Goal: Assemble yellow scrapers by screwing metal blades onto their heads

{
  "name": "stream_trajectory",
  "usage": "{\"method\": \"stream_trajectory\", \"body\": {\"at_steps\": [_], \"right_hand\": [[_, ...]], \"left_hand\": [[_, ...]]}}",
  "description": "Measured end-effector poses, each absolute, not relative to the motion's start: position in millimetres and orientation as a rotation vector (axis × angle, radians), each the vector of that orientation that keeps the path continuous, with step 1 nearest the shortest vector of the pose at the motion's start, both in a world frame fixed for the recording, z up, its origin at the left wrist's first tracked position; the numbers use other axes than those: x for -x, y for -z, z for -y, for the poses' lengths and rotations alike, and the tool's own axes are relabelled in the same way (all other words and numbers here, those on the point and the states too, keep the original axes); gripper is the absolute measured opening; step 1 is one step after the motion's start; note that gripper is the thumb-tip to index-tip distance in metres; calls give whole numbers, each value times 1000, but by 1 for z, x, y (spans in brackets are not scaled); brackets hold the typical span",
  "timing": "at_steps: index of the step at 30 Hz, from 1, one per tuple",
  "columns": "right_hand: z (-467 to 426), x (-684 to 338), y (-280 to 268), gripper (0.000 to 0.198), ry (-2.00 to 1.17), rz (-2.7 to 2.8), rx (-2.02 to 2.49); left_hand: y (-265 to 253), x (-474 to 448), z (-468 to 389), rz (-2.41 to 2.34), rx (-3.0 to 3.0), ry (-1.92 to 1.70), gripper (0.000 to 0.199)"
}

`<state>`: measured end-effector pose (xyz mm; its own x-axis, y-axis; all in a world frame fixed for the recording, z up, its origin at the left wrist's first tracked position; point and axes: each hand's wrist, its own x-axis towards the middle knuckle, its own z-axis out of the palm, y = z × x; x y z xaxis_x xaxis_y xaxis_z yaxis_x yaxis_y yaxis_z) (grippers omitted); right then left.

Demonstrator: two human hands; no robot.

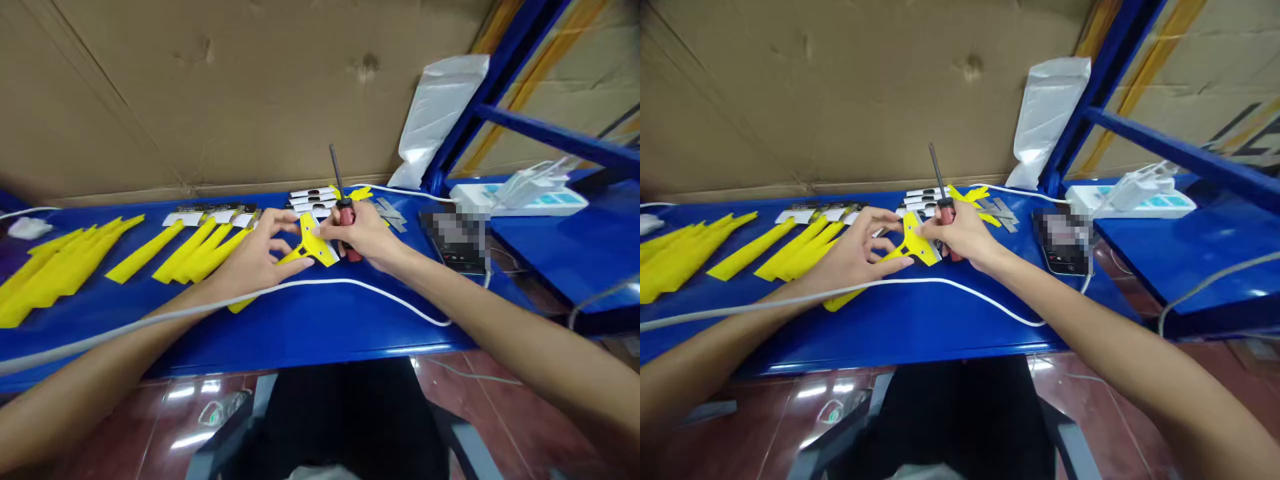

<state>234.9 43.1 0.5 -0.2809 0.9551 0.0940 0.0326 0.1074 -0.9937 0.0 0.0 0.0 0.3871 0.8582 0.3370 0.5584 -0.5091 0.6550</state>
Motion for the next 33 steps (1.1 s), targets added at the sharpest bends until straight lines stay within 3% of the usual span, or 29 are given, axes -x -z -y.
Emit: {"method": "stream_trajectory", "body": {"at_steps": [4,9,18,28,33], "right_hand": [[-48,-236,-3,56,-1311,1455,1017],[-48,-237,-1,52,-1308,1476,1042],[-49,-237,3,51,-1307,1470,1014],[-51,-239,2,60,-1313,1474,983],[-51,-240,-1,56,-1272,1467,956]], "left_hand": [[-9,6,2,-1056,-2625,-946,67],[-9,10,6,-945,-2954,-638,52],[-16,9,9,-995,-2716,-576,42],[-17,7,13,-1040,-2781,-542,56],[-7,11,6,-1045,-2735,-803,48]]}}
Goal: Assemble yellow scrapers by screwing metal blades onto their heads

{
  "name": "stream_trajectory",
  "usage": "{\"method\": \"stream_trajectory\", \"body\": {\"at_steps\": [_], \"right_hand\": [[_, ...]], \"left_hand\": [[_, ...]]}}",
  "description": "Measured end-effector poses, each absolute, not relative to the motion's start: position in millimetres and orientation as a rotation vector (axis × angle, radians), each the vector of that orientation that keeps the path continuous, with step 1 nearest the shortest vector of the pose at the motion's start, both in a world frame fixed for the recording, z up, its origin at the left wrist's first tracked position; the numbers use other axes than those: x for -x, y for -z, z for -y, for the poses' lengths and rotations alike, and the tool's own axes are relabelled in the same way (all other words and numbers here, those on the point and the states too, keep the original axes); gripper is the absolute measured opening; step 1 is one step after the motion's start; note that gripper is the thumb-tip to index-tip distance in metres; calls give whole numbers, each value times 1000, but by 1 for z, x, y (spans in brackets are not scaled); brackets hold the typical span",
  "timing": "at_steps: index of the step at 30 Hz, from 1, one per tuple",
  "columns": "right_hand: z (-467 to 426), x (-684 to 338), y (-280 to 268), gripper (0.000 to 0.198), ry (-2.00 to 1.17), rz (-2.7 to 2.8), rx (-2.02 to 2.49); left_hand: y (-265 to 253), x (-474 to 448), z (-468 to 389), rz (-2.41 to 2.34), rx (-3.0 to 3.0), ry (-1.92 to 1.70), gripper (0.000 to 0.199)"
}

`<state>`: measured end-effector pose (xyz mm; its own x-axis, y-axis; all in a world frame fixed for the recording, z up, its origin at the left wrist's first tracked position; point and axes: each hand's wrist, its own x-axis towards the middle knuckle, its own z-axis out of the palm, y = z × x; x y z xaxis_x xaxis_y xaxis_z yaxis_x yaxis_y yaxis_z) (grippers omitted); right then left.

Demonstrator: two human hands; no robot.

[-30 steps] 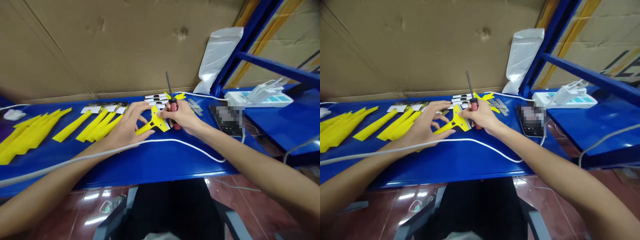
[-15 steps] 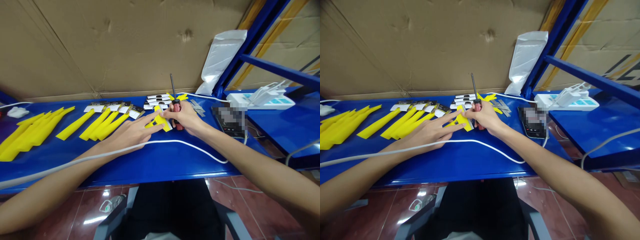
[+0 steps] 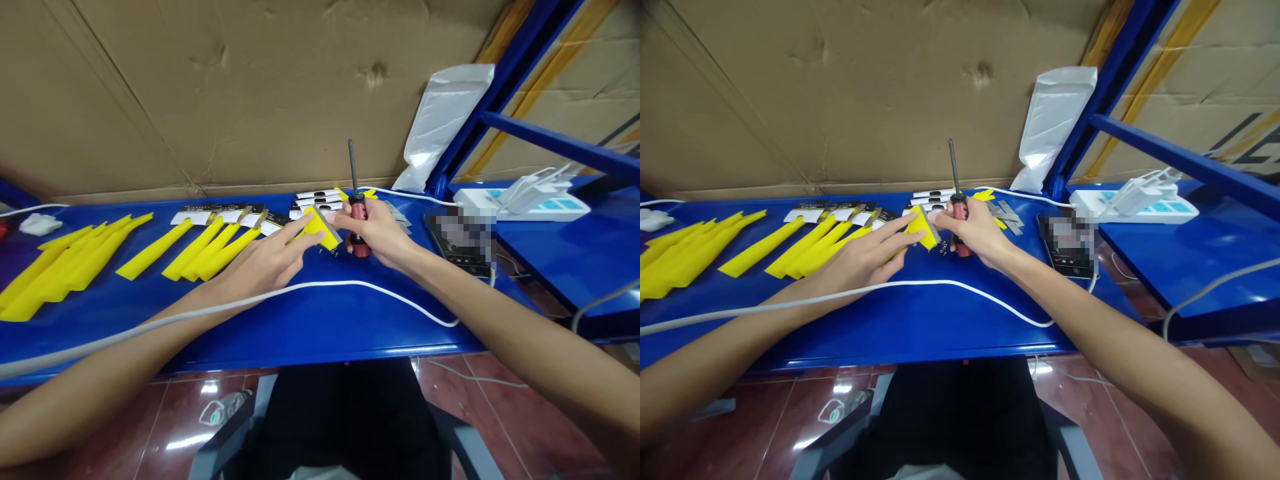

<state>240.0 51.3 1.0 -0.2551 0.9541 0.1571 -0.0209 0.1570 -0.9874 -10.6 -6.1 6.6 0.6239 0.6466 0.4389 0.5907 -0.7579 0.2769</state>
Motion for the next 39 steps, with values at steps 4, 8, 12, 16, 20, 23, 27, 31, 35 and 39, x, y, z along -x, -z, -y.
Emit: {"method": "stream_trajectory", "body": {"at_steps": [4,8,12,16,20,23,27,31,35,39], "right_hand": [[-54,-243,-7,50,-1219,1532,930],[-61,-257,-19,43,-1056,1797,1063],[-73,-281,-27,37,-1000,2115,1175],[-82,-295,-26,42,-994,2326,1091],[-84,-294,-21,41,-1091,2386,1050],[-85,-293,-17,29,-1160,2419,1033],[-88,-293,-12,24,-1103,2395,1014],[-89,-292,-10,22,-1011,2366,1055],[-89,-290,-12,20,-905,2387,1087],[-91,-292,-12,19,-872,2441,1077]], "left_hand": [[-10,4,0,-1044,-2209,-1066,40],[-25,-2,-1,-926,-1527,-1073,43],[-29,-1,-4,-869,-1227,-1002,51],[-22,-2,-6,-808,-1050,-1064,48],[-21,-4,-4,-776,-947,-1057,49],[-25,-2,-2,-778,-937,-1003,50],[-26,0,0,-734,-926,-979,50],[-24,0,0,-704,-895,-1001,49],[-23,1,0,-704,-889,-985,51],[-23,1,0,-713,-890,-973,51]]}}
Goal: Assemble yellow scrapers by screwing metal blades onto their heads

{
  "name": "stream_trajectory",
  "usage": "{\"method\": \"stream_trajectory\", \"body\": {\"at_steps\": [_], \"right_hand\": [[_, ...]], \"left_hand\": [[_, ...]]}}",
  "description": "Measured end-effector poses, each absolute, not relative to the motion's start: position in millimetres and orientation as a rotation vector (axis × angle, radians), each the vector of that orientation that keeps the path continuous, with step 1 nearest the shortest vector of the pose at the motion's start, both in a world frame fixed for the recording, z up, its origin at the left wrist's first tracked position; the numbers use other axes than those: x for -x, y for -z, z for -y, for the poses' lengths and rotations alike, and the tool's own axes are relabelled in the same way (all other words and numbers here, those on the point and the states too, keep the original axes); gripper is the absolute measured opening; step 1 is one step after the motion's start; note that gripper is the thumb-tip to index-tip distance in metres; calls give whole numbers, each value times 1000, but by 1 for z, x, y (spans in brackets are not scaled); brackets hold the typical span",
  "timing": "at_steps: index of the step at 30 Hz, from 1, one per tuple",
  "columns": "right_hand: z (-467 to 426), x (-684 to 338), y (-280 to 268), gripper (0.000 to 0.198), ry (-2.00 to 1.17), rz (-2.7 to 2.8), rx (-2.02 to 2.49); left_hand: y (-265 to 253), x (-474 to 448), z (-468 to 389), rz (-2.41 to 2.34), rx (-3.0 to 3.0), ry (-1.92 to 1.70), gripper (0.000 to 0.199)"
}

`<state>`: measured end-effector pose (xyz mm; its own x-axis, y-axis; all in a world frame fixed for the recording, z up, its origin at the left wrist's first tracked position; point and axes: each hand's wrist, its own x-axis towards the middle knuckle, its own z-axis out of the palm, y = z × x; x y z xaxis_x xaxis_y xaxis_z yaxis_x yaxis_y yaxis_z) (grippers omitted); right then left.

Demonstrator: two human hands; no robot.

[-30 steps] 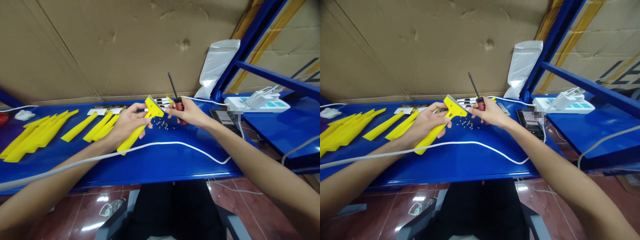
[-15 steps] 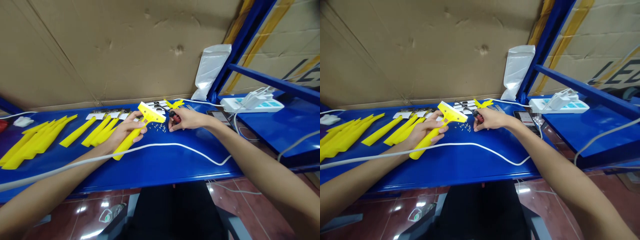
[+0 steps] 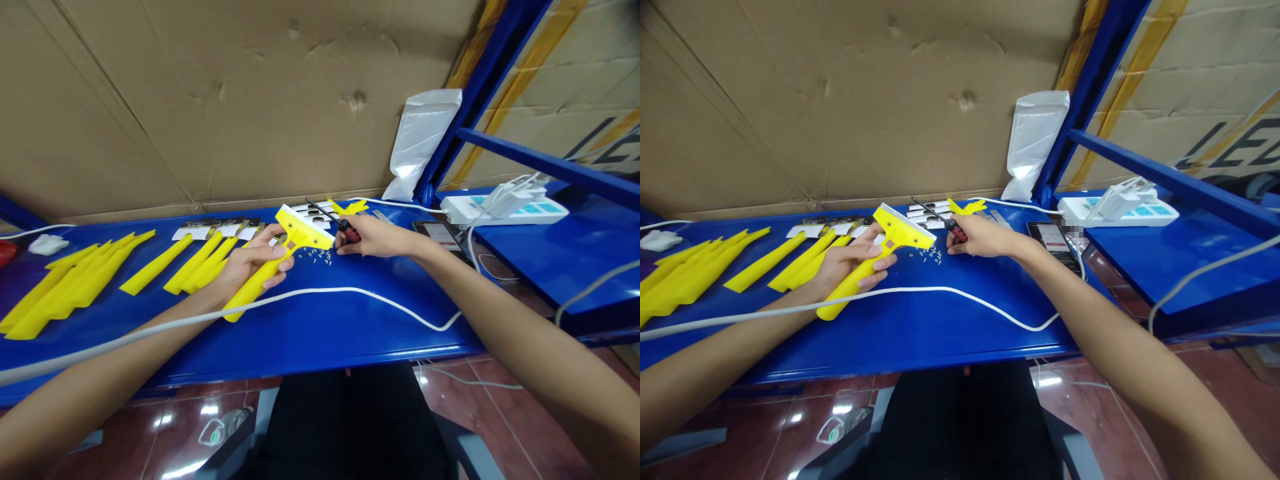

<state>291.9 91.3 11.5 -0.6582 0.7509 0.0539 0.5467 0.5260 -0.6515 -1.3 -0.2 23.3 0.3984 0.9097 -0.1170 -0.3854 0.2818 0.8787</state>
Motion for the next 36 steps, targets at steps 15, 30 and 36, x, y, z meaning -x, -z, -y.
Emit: {"method": "stream_trajectory", "body": {"at_steps": [15,30,36], "right_hand": [[-89,-290,-13,17,-675,2363,1113],[-64,-272,-20,38,-609,1981,869],[-54,-263,-18,29,-657,2162,905]], "left_hand": [[-24,-2,2,-736,-891,-998,44],[-13,-2,-6,-832,-858,-1019,42],[-8,1,-9,-825,-861,-988,48]]}}
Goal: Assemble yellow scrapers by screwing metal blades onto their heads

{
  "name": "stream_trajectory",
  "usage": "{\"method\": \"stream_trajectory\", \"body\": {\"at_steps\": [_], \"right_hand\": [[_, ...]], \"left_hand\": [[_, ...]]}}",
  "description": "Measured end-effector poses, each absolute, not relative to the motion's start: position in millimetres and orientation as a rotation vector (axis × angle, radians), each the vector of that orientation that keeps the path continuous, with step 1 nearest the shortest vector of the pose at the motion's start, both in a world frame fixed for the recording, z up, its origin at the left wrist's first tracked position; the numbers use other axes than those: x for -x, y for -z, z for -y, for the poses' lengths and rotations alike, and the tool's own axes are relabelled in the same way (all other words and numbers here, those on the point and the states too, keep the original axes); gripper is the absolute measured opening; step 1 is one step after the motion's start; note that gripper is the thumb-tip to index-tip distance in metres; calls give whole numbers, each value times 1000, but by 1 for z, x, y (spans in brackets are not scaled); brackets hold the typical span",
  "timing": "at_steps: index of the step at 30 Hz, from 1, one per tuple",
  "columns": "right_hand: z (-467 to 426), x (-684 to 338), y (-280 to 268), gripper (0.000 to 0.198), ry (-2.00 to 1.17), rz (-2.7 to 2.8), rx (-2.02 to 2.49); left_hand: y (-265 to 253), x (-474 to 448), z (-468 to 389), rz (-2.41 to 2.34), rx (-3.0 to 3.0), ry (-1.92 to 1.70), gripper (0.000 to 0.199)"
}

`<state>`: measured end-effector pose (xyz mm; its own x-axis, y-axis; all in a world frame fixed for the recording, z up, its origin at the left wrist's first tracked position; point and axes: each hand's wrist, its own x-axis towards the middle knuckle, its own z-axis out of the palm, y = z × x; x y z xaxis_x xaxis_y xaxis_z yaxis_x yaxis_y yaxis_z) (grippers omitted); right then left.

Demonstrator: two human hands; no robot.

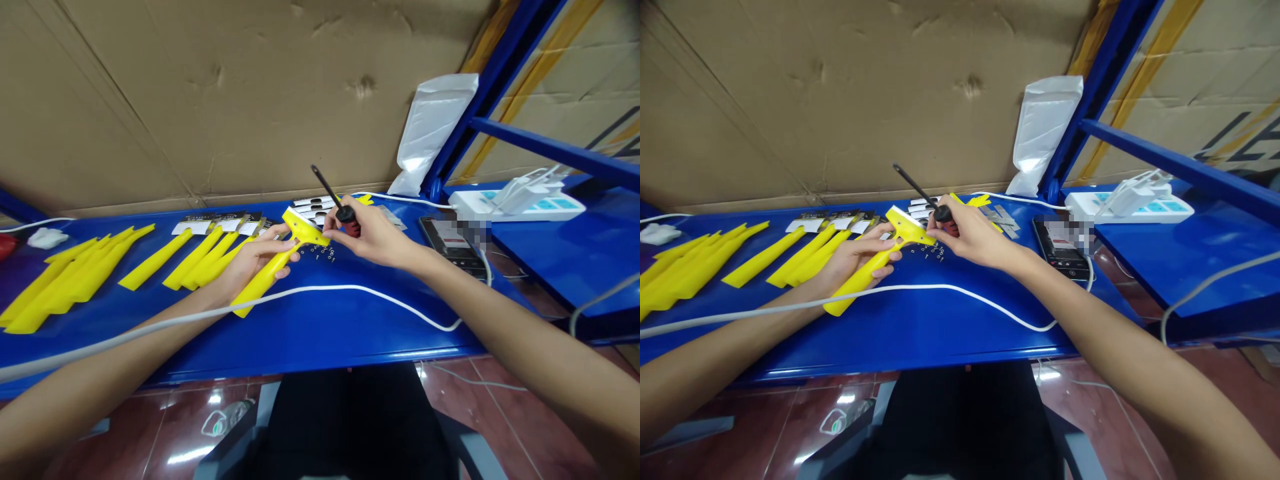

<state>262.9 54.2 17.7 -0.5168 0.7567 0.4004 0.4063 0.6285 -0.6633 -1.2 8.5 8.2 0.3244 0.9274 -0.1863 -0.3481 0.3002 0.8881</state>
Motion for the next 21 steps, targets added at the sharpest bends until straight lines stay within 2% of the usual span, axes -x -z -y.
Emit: {"method": "stream_trajectory", "body": {"at_steps": [11,18,21], "right_hand": [[-51,-257,-12,20,-582,2196,789],[-51,-254,-8,12,-558,2213,760],[-51,-254,-8,8,-545,2217,754]], "left_hand": [[-12,-2,-7,-823,-835,-979,51],[-15,-5,-4,-855,-812,-970,42],[-15,-5,-3,-850,-827,-965,47]]}}
